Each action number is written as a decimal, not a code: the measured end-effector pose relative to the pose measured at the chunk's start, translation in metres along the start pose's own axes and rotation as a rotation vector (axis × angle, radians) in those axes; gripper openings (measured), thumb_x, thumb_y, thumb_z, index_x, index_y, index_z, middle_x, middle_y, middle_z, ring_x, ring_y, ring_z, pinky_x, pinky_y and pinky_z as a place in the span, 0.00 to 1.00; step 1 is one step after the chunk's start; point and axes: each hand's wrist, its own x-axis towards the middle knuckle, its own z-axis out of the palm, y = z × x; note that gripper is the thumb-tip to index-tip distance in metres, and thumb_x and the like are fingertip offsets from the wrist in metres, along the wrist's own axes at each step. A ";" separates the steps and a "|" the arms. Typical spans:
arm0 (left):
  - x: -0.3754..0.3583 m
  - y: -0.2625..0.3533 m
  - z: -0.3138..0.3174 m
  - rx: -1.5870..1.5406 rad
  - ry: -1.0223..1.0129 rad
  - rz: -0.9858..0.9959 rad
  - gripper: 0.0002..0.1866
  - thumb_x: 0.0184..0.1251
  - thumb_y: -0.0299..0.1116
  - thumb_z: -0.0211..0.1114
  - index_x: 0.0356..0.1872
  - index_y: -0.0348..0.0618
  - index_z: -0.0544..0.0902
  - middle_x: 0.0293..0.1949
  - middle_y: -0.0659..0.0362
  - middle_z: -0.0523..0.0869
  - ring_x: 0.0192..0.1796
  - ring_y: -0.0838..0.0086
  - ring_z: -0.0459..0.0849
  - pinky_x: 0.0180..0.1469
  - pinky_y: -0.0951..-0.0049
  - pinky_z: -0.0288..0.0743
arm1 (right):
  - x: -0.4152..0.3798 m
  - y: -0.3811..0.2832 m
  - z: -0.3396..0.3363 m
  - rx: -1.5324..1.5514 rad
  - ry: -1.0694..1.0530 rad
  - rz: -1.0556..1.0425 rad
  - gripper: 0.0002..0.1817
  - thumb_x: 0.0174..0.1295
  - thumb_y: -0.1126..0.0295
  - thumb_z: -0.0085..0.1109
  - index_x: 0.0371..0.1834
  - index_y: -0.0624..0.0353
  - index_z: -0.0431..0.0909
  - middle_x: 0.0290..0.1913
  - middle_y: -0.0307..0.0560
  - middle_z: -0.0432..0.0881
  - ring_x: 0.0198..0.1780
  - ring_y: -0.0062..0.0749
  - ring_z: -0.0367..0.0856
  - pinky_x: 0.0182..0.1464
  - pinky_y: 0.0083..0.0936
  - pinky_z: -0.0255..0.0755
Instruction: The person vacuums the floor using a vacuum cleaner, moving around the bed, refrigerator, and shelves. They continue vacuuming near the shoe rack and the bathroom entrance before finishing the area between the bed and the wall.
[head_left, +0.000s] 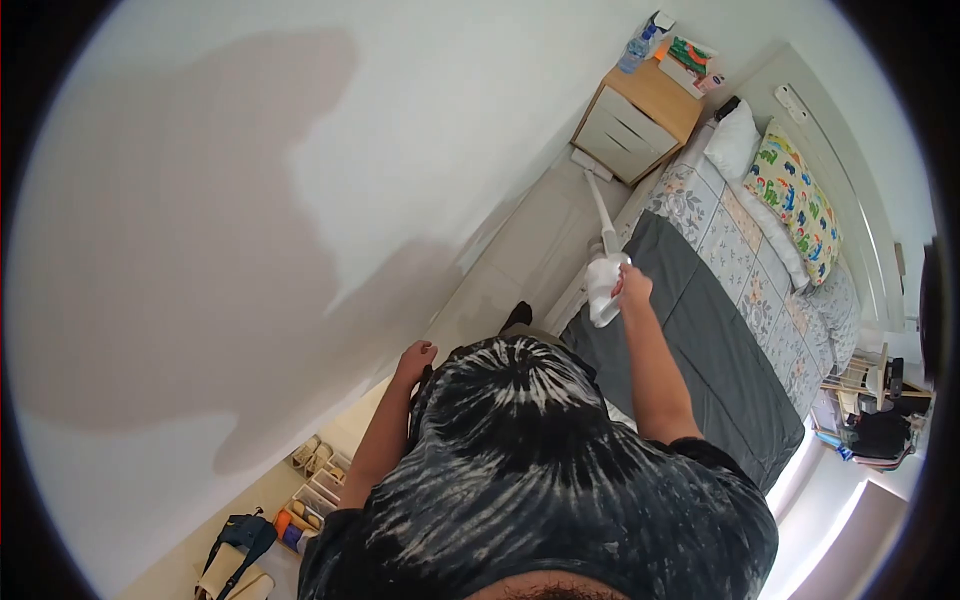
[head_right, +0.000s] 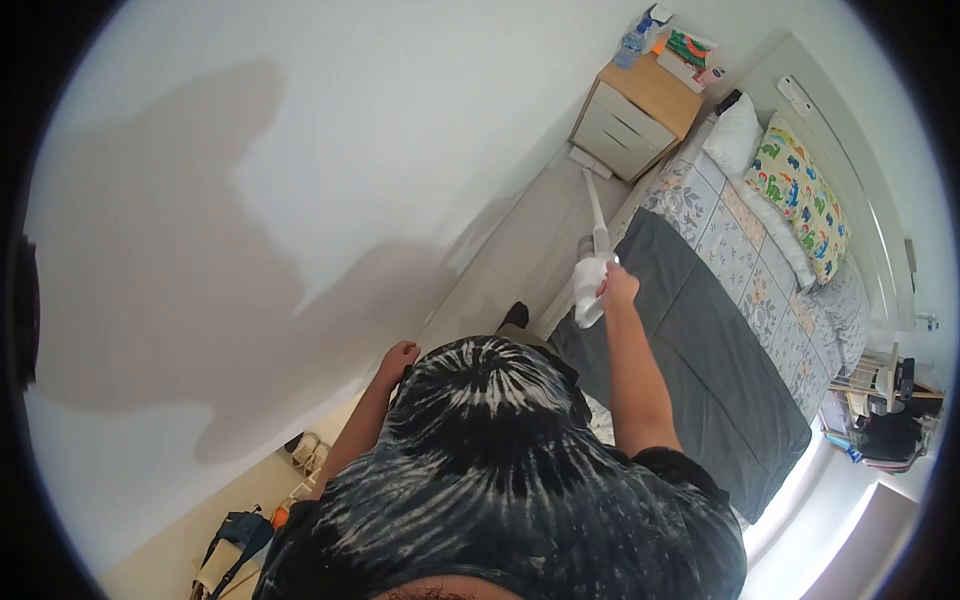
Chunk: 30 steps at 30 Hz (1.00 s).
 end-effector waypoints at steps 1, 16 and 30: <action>0.000 0.009 0.003 -0.008 0.006 0.009 0.26 0.60 0.47 0.59 0.53 0.38 0.77 0.48 0.46 0.83 0.51 0.57 0.81 0.54 0.65 0.73 | -0.005 0.006 0.000 0.024 -0.007 -0.031 0.11 0.54 0.70 0.60 0.24 0.68 0.71 0.15 0.44 0.67 0.09 0.29 0.64 0.11 0.31 0.59; -0.044 -0.102 -0.019 0.319 -0.129 -0.102 0.27 0.60 0.50 0.57 0.50 0.37 0.79 0.47 0.46 0.83 0.53 0.54 0.80 0.54 0.65 0.72 | -0.011 0.009 0.042 -0.494 0.155 -0.162 0.17 0.53 0.64 0.60 0.24 0.73 0.76 0.16 0.49 0.75 0.13 0.36 0.73 0.16 0.33 0.66; -0.049 -0.093 -0.037 0.092 -0.060 0.019 0.27 0.61 0.49 0.59 0.52 0.35 0.76 0.45 0.45 0.84 0.50 0.59 0.82 0.53 0.66 0.73 | -0.028 -0.044 0.036 -1.298 -0.014 -0.452 0.17 0.51 0.66 0.54 0.37 0.69 0.81 0.39 0.65 0.82 0.45 0.52 0.82 0.47 0.40 0.75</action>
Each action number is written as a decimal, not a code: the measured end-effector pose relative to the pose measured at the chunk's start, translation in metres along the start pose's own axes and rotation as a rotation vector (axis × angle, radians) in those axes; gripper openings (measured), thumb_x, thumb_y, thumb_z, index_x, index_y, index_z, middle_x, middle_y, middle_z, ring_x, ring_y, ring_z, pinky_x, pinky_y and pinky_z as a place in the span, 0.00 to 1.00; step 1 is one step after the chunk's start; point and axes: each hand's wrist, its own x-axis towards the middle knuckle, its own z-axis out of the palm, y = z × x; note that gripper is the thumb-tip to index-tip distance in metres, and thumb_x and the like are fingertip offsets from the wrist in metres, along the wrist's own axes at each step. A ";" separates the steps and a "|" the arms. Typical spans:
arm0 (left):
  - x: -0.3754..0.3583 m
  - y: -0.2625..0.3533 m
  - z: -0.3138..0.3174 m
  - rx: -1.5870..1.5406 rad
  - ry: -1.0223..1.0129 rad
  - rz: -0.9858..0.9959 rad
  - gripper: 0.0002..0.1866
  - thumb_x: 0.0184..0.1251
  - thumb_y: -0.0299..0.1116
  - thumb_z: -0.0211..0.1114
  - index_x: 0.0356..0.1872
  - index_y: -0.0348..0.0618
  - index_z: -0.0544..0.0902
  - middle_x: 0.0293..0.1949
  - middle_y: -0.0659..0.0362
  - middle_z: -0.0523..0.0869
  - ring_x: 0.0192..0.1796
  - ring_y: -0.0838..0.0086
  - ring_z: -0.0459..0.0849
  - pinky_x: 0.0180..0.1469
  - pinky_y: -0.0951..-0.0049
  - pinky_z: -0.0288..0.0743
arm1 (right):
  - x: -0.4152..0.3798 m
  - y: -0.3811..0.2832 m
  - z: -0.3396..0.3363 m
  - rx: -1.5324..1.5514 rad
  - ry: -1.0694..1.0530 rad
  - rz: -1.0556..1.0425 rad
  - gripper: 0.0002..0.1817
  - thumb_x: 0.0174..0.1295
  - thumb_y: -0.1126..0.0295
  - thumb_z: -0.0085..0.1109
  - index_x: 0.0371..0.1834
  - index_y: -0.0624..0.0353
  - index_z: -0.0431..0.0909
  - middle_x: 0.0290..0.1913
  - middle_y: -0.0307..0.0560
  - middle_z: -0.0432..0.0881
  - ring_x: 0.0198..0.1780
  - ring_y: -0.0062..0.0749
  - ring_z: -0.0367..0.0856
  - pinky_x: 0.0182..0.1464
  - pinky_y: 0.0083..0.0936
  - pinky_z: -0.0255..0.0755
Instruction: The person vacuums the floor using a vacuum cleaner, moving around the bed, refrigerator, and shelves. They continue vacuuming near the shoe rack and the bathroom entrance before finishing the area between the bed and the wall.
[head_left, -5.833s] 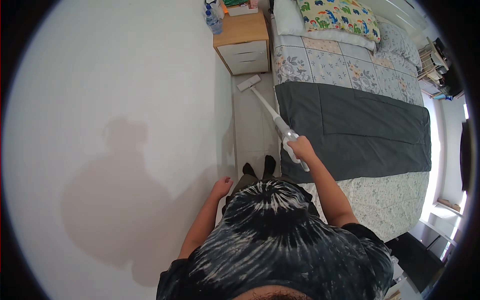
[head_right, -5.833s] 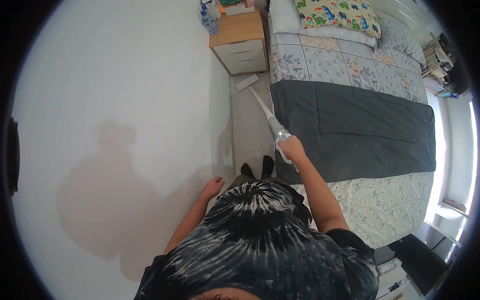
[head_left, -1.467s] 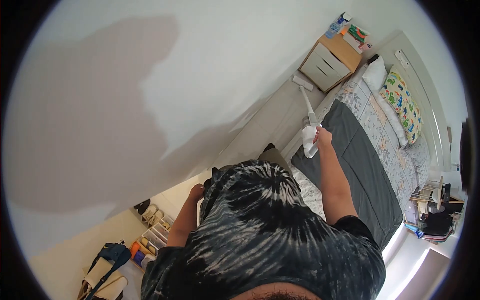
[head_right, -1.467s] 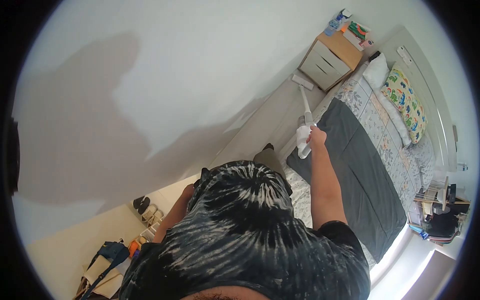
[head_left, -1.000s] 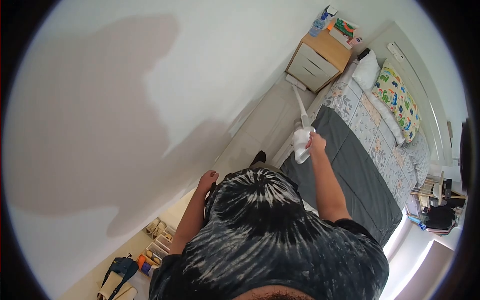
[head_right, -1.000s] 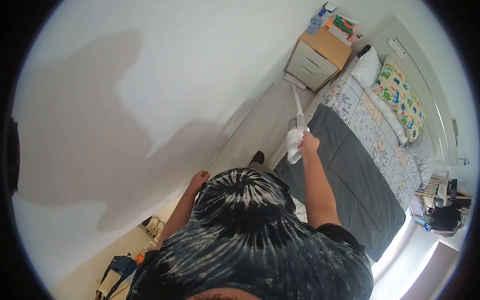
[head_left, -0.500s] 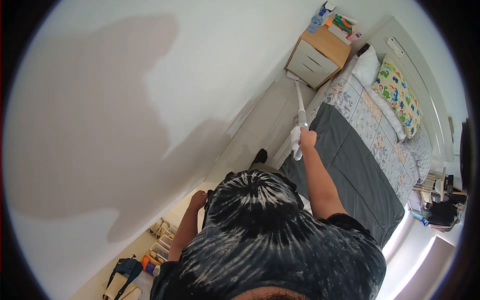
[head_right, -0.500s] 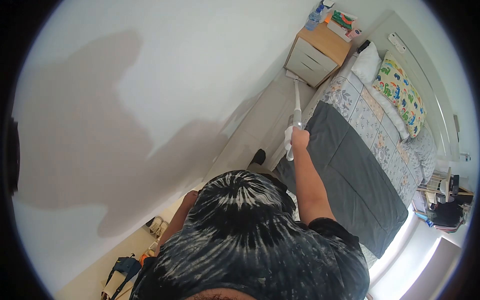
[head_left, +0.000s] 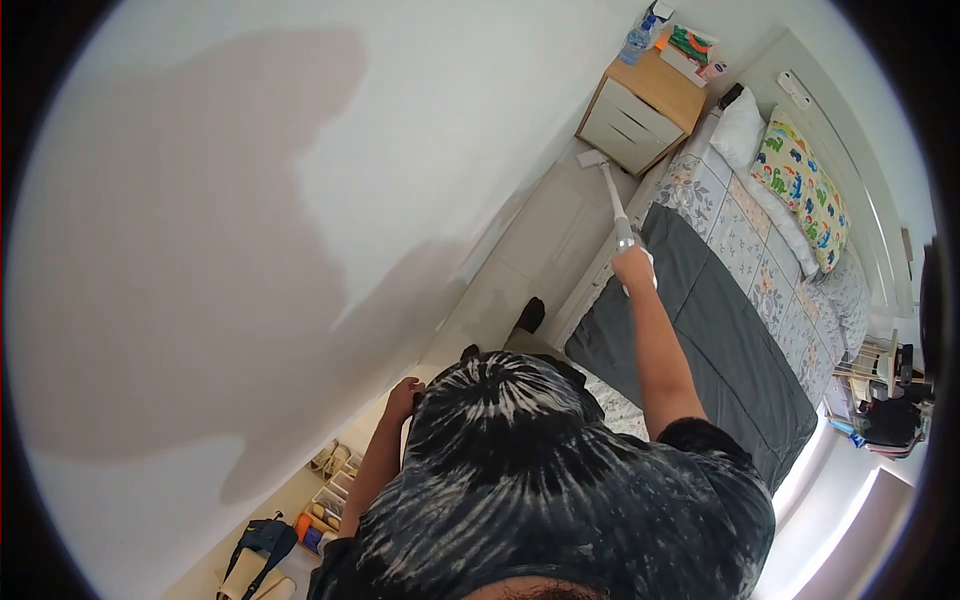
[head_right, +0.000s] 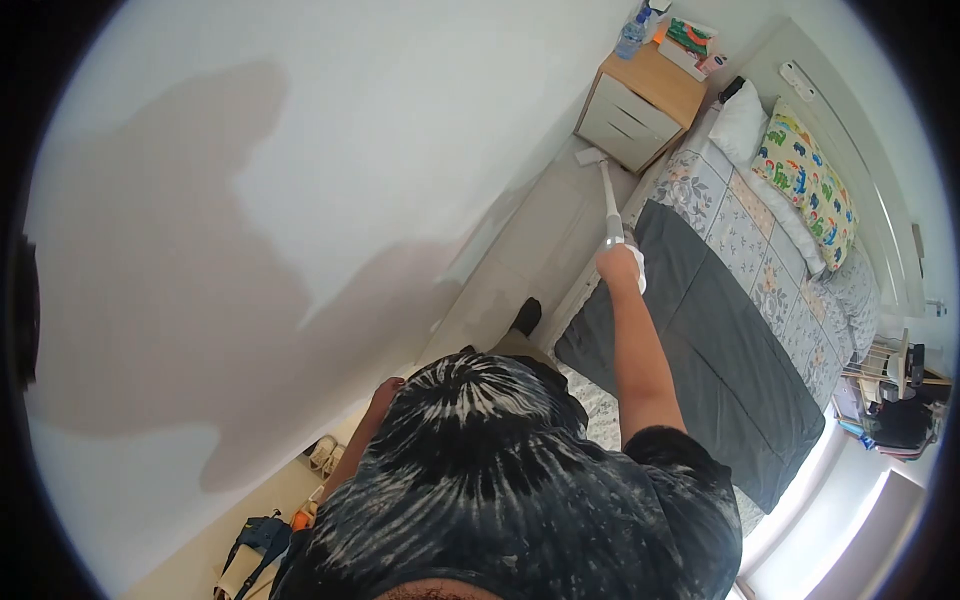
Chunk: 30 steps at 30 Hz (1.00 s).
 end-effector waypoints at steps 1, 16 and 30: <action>-0.001 0.001 -0.001 -0.003 0.020 -0.006 0.27 0.62 0.49 0.59 0.52 0.35 0.76 0.45 0.46 0.84 0.50 0.59 0.82 0.53 0.66 0.73 | -0.019 -0.010 -0.013 -0.052 -0.012 -0.005 0.15 0.51 0.67 0.53 0.37 0.66 0.82 0.39 0.62 0.83 0.44 0.51 0.83 0.47 0.39 0.75; 0.005 -0.002 -0.006 -0.010 -0.053 -0.044 0.21 0.63 0.43 0.58 0.50 0.38 0.78 0.46 0.46 0.83 0.50 0.61 0.82 0.52 0.67 0.73 | 0.022 -0.036 -0.015 -0.336 -0.153 -0.184 0.15 0.56 0.68 0.52 0.43 0.62 0.81 0.47 0.55 0.83 0.50 0.45 0.82 0.50 0.34 0.76; 0.000 -0.023 0.014 -0.621 -0.060 -0.233 0.20 0.66 0.39 0.53 0.52 0.36 0.77 0.45 0.46 0.84 0.50 0.59 0.82 0.52 0.66 0.73 | -0.019 -0.028 -0.070 -0.428 -0.121 -0.194 0.15 0.54 0.68 0.52 0.42 0.63 0.81 0.45 0.57 0.82 0.49 0.48 0.82 0.50 0.38 0.75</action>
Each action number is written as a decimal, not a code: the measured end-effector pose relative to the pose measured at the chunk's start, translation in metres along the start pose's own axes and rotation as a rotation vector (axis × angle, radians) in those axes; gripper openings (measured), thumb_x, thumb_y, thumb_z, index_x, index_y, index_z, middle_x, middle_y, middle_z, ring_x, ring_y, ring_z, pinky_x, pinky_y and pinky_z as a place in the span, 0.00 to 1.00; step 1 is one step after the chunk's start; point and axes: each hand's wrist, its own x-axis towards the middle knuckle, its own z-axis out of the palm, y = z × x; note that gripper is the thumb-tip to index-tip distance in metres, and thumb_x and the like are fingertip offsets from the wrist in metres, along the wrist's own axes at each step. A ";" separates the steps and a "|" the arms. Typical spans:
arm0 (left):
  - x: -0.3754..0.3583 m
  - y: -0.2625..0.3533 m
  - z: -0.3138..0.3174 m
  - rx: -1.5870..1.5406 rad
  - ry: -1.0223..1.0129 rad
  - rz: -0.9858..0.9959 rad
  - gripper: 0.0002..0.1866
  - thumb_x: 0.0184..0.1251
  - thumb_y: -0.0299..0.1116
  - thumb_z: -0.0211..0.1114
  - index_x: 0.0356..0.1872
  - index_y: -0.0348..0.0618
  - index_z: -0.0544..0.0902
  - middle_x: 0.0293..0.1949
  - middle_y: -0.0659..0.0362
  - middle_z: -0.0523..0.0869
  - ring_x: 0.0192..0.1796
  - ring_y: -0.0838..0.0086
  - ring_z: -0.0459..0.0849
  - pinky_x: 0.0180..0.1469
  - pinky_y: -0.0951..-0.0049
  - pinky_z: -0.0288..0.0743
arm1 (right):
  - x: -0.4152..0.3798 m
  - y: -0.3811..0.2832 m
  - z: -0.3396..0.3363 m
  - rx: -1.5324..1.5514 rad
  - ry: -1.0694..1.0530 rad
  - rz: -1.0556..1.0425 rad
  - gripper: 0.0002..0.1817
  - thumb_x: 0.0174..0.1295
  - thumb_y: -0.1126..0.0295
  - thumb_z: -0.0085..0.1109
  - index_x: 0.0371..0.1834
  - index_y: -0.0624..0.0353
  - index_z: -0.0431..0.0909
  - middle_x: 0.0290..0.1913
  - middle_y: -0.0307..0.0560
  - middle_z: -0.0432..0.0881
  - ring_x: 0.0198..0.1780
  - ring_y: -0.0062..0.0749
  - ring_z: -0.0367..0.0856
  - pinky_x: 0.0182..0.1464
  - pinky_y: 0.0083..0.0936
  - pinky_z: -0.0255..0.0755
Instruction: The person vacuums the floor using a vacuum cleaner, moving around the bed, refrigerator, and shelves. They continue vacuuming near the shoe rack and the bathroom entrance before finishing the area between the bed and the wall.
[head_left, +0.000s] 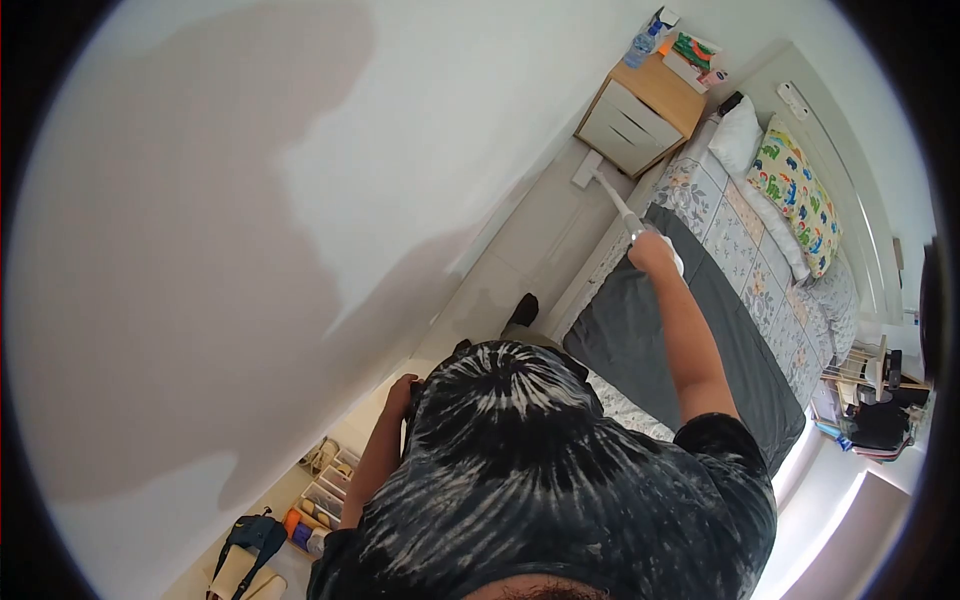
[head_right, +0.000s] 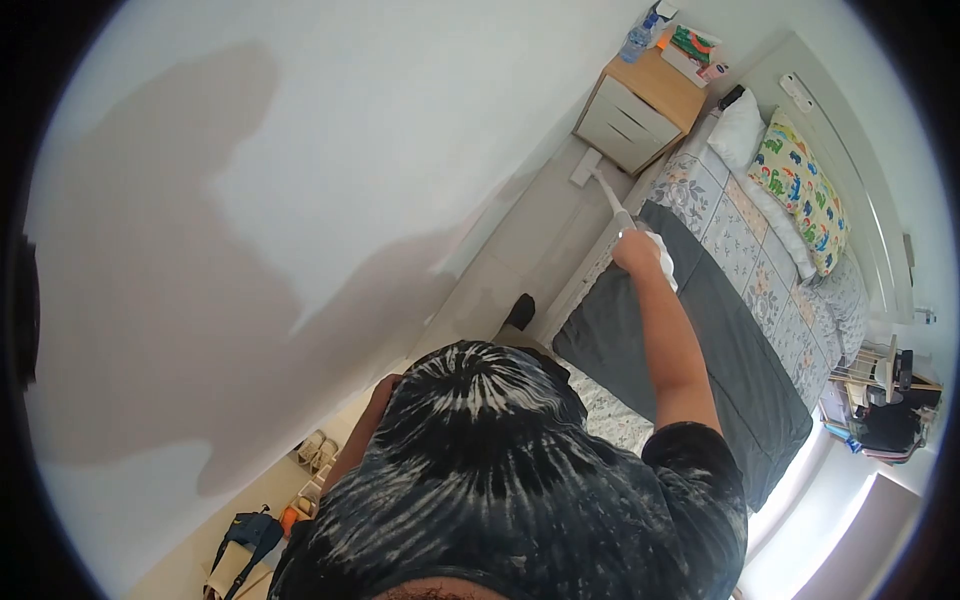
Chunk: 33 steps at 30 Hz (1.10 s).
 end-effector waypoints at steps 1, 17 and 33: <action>-0.002 0.000 -0.001 0.278 0.012 0.109 0.19 0.65 0.38 0.52 0.51 0.36 0.78 0.45 0.46 0.84 0.49 0.59 0.82 0.52 0.66 0.73 | 0.011 -0.002 0.004 0.058 0.013 0.021 0.16 0.54 0.68 0.51 0.43 0.63 0.81 0.46 0.58 0.82 0.49 0.48 0.81 0.51 0.38 0.74; 0.005 -0.046 -0.010 0.479 0.072 0.313 0.20 0.57 0.37 0.62 0.50 0.40 0.79 0.42 0.49 0.85 0.48 0.59 0.82 0.51 0.66 0.74 | 0.078 -0.025 0.010 0.029 -0.012 -0.033 0.19 0.56 0.68 0.51 0.50 0.63 0.77 0.52 0.59 0.80 0.55 0.47 0.78 0.55 0.36 0.72; -0.022 -0.025 -0.009 0.138 -0.006 0.175 0.20 0.64 0.42 0.52 0.48 0.37 0.78 0.43 0.49 0.84 0.44 0.63 0.81 0.51 0.67 0.72 | 0.025 0.014 0.039 0.662 -0.016 0.163 0.15 0.53 0.69 0.52 0.34 0.74 0.76 0.20 0.54 0.79 0.16 0.38 0.78 0.17 0.33 0.71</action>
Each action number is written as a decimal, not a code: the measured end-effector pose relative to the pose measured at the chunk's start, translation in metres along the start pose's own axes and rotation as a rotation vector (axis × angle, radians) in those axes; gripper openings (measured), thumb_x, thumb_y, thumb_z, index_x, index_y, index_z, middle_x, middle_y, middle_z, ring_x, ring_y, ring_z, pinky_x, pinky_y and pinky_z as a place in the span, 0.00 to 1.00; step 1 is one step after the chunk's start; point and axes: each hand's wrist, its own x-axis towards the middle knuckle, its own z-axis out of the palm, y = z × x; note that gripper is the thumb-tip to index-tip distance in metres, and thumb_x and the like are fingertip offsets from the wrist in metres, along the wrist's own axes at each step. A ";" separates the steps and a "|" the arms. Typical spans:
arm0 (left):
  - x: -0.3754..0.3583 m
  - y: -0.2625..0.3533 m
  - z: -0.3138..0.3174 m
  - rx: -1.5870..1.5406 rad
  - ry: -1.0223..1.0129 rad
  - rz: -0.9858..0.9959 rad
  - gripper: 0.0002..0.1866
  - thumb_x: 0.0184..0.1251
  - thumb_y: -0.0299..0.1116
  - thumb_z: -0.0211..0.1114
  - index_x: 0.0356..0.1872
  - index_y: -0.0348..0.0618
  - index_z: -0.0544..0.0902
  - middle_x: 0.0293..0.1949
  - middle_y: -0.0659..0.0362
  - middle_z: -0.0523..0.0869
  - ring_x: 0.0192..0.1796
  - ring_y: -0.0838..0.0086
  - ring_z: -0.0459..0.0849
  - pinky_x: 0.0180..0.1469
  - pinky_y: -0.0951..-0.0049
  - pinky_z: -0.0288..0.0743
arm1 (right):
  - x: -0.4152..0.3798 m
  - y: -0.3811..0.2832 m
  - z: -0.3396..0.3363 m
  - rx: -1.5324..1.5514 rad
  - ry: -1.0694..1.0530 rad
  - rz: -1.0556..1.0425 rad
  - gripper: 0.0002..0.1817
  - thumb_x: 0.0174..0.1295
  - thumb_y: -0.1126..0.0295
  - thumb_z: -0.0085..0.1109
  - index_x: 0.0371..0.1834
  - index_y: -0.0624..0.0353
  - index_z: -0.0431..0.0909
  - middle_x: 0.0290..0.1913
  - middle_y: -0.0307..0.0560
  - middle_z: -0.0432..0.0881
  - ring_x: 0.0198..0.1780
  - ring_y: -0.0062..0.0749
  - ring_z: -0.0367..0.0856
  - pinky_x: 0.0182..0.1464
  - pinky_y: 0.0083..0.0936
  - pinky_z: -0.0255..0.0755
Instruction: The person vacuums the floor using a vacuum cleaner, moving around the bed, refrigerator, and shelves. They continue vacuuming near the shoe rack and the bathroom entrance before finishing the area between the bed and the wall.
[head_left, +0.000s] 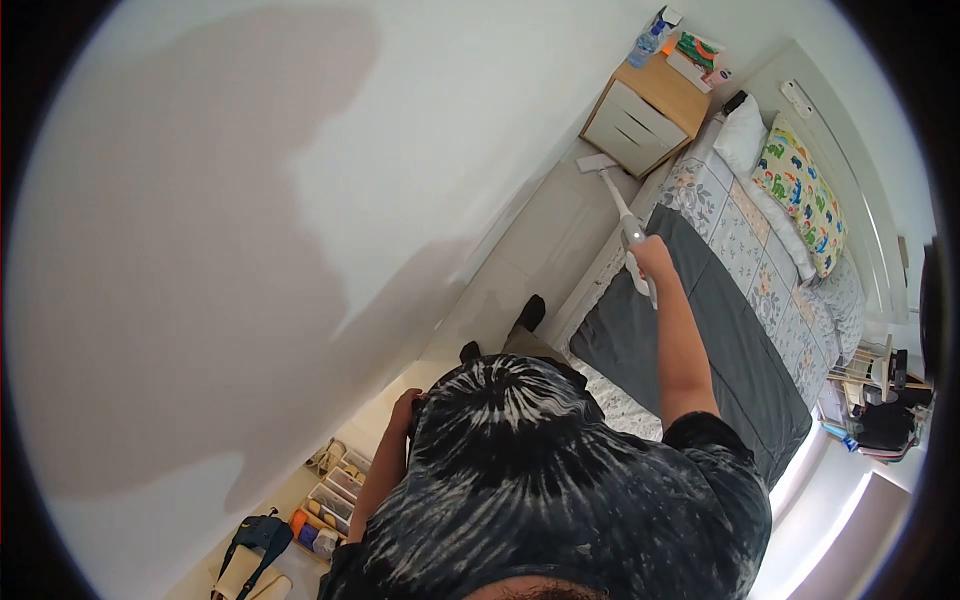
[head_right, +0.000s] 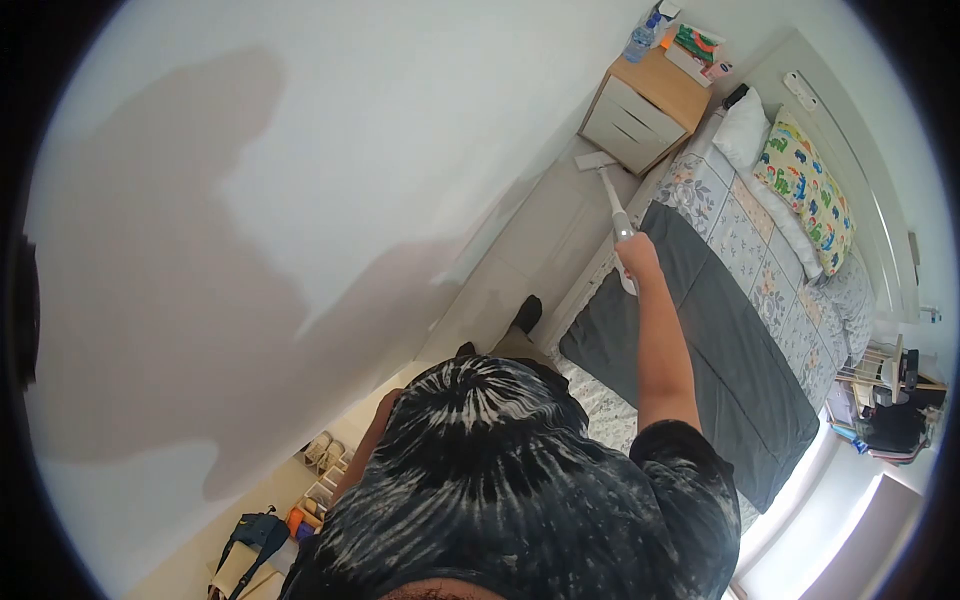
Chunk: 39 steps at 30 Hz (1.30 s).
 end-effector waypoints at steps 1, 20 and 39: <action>0.000 0.002 -0.001 0.004 -0.006 0.000 0.20 0.64 0.42 0.52 0.48 0.37 0.78 0.43 0.49 0.84 0.44 0.63 0.81 0.51 0.67 0.72 | -0.010 0.006 -0.007 0.093 -0.047 0.015 0.14 0.52 0.69 0.54 0.31 0.74 0.76 0.19 0.53 0.77 0.15 0.37 0.77 0.16 0.32 0.69; 0.039 0.041 -0.020 0.492 -0.051 0.015 0.23 0.63 0.44 0.57 0.51 0.37 0.78 0.45 0.46 0.84 0.49 0.58 0.82 0.52 0.66 0.73 | -0.044 0.035 0.109 1.904 0.067 0.499 0.07 0.60 0.71 0.51 0.37 0.60 0.67 0.26 0.38 0.67 0.14 0.20 0.59 0.26 0.32 0.67; 0.017 0.001 -0.073 0.150 -0.150 -0.192 0.23 0.61 0.44 0.60 0.49 0.34 0.78 0.42 0.44 0.84 0.46 0.59 0.83 0.49 0.67 0.74 | -0.141 0.069 0.126 1.345 0.076 0.445 0.11 0.58 0.66 0.57 0.30 0.62 0.71 0.12 0.40 0.64 0.11 0.30 0.63 0.19 0.34 0.64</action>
